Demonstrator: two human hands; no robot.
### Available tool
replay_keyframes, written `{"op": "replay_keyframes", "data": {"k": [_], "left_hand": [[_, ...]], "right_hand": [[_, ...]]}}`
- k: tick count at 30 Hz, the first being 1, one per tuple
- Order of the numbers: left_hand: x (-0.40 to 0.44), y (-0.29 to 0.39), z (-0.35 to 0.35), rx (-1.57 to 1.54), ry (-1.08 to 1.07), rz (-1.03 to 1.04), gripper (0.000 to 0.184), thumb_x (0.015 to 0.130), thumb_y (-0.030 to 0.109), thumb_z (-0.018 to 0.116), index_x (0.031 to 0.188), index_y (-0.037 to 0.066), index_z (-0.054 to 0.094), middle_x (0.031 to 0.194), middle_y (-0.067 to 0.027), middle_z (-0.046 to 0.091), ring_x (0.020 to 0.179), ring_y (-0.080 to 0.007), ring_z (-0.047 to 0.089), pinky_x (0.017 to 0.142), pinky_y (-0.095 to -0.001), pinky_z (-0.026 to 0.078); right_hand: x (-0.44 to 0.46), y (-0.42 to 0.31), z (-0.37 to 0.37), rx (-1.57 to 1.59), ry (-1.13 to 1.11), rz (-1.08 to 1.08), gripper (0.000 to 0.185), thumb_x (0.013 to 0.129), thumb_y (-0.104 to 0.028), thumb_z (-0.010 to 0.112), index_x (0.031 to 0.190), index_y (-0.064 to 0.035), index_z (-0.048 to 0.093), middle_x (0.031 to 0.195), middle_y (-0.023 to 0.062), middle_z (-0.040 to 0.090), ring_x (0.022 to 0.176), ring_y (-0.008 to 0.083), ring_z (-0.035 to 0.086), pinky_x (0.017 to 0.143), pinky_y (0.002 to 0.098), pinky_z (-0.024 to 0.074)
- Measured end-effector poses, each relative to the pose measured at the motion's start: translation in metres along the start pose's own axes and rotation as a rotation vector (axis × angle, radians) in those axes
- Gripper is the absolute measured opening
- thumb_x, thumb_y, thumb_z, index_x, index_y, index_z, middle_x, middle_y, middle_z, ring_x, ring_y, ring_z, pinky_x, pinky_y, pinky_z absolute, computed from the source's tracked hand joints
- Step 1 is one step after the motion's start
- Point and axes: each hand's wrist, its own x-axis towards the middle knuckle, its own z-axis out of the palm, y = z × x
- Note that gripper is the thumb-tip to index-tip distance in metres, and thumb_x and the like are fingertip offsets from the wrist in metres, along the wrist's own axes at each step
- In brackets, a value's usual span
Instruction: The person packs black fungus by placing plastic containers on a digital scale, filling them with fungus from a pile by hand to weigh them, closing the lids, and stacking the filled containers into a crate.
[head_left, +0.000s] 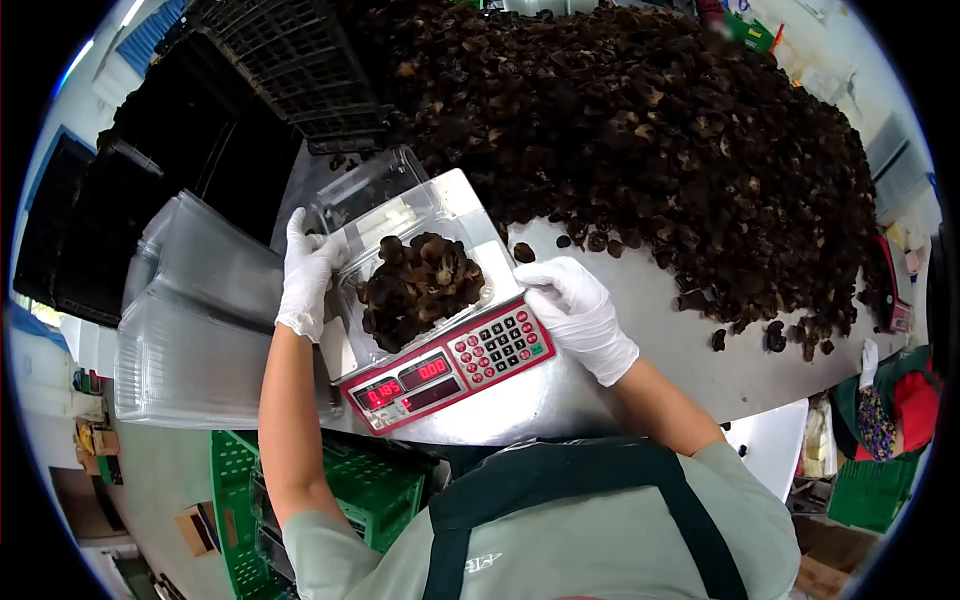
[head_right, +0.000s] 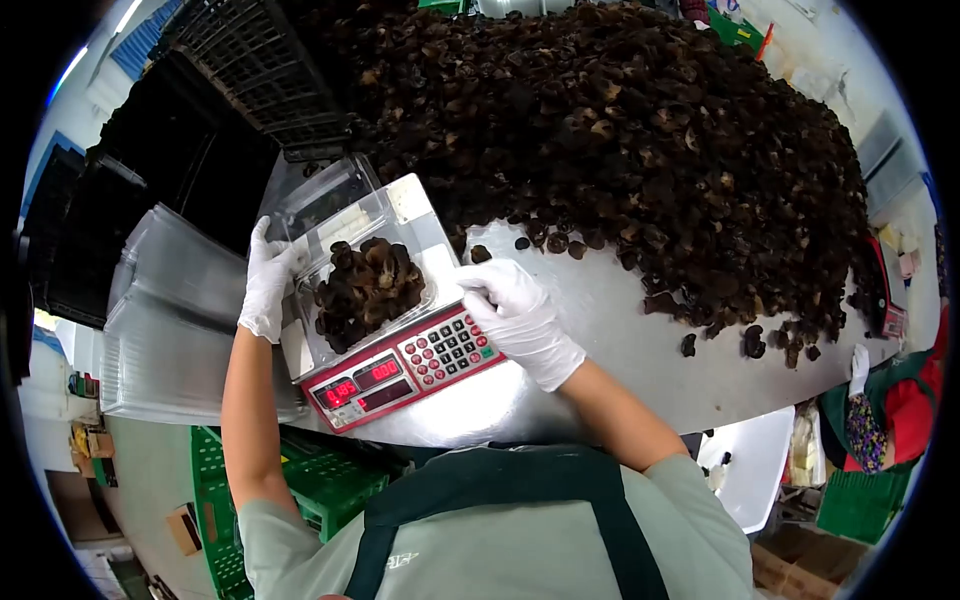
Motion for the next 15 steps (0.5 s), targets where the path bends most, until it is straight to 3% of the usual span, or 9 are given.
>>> {"op": "replay_keyframes", "data": {"k": [2, 3, 5, 6, 8, 10, 13, 15], "left_hand": [[-0.006, 0.009, -0.004, -0.139, 0.004, 0.015, 0.083, 0.094, 0.003, 0.062, 0.163, 0.006, 0.017, 0.097, -0.0046, 0.064, 0.081, -0.0108, 0.063, 0.077, -0.0251, 0.053], [-0.007, 0.01, -0.008, -0.218, -0.021, 0.086, 0.08, 0.094, 0.001, 0.061, 0.162, 0.006, 0.02, 0.1, -0.0046, 0.064, 0.082, -0.0113, 0.063, 0.078, -0.0245, 0.053], [-0.015, 0.011, -0.011, -0.352, -0.027, 0.182, 0.068, 0.095, -0.003, 0.059, 0.157, 0.007, 0.033, 0.109, -0.0052, 0.062, 0.092, -0.012, 0.062, 0.085, -0.0252, 0.053], [-0.016, 0.01, -0.014, -0.352, -0.029, 0.18, 0.068, 0.095, -0.003, 0.059, 0.157, 0.007, 0.033, 0.109, -0.0052, 0.062, 0.092, -0.012, 0.062, 0.085, -0.0252, 0.053], [-0.019, 0.009, -0.02, -0.289, -0.069, 0.308, 0.061, 0.095, -0.002, 0.06, 0.153, 0.008, 0.041, 0.115, -0.0056, 0.06, 0.102, -0.0126, 0.06, 0.09, -0.0265, 0.051], [-0.03, 0.015, -0.019, -0.223, -0.054, 0.286, 0.06, 0.096, 0.0, 0.059, 0.153, 0.008, 0.042, 0.123, -0.0069, 0.059, 0.105, -0.0116, 0.059, 0.092, -0.0267, 0.05], [-0.05, 0.036, -0.009, -0.212, 0.02, 0.238, 0.069, 0.094, 0.004, 0.059, 0.159, 0.007, 0.035, 0.147, -0.0151, 0.048, 0.134, -0.0234, 0.047, 0.115, -0.0387, 0.04], [-0.053, 0.034, -0.004, -0.058, 0.124, 0.298, 0.069, 0.094, 0.004, 0.059, 0.159, 0.006, 0.034, 0.149, -0.0158, 0.047, 0.138, -0.0252, 0.045, 0.116, -0.0394, 0.039]], "right_hand": [[0.015, -0.015, 0.007, -0.138, -0.05, -0.262, 0.02, 0.09, -0.005, 0.068, 0.11, -0.0091, 0.069, 0.101, 0.008, 0.068, 0.086, 0.023, 0.066, 0.079, 0.0335, 0.0551], [0.023, -0.027, 0.008, -0.083, -0.103, -0.25, 0.023, 0.089, -0.005, 0.068, 0.112, -0.01, 0.067, 0.103, 0.0086, 0.065, 0.09, 0.0261, 0.064, 0.083, 0.036, 0.054], [0.035, -0.026, 0.016, -0.067, -0.127, -0.232, 0.027, 0.088, -0.002, 0.069, 0.113, -0.0092, 0.067, 0.105, 0.0082, 0.064, 0.093, 0.0235, 0.064, 0.083, 0.0334, 0.0541], [0.04, -0.024, 0.018, -0.053, -0.152, -0.214, 0.031, 0.086, 0.001, 0.071, 0.115, -0.0085, 0.068, 0.107, 0.0078, 0.064, 0.095, 0.0209, 0.065, 0.083, 0.0309, 0.0542], [0.045, -0.02, 0.02, -0.068, -0.178, -0.234, 0.032, 0.087, -0.001, 0.07, 0.117, -0.0082, 0.066, 0.112, 0.0091, 0.062, 0.101, 0.0231, 0.064, 0.087, 0.0318, 0.0539], [0.047, -0.019, 0.022, -0.169, -0.2, -0.19, 0.03, 0.086, -0.007, 0.071, 0.115, -0.007, 0.067, 0.115, 0.0097, 0.062, 0.106, 0.0253, 0.063, 0.09, 0.034, 0.0538], [0.048, -0.02, 0.027, -0.284, -0.224, -0.175, 0.031, 0.085, -0.015, 0.073, 0.114, -0.0063, 0.068, 0.121, 0.0099, 0.062, 0.114, 0.0272, 0.061, 0.094, 0.0375, 0.0539], [0.052, -0.03, 0.03, -0.417, -0.23, -0.226, 0.028, 0.086, -0.017, 0.07, 0.111, -0.0044, 0.069, 0.122, 0.0113, 0.06, 0.112, 0.0288, 0.059, 0.094, 0.0396, 0.0534]]}}
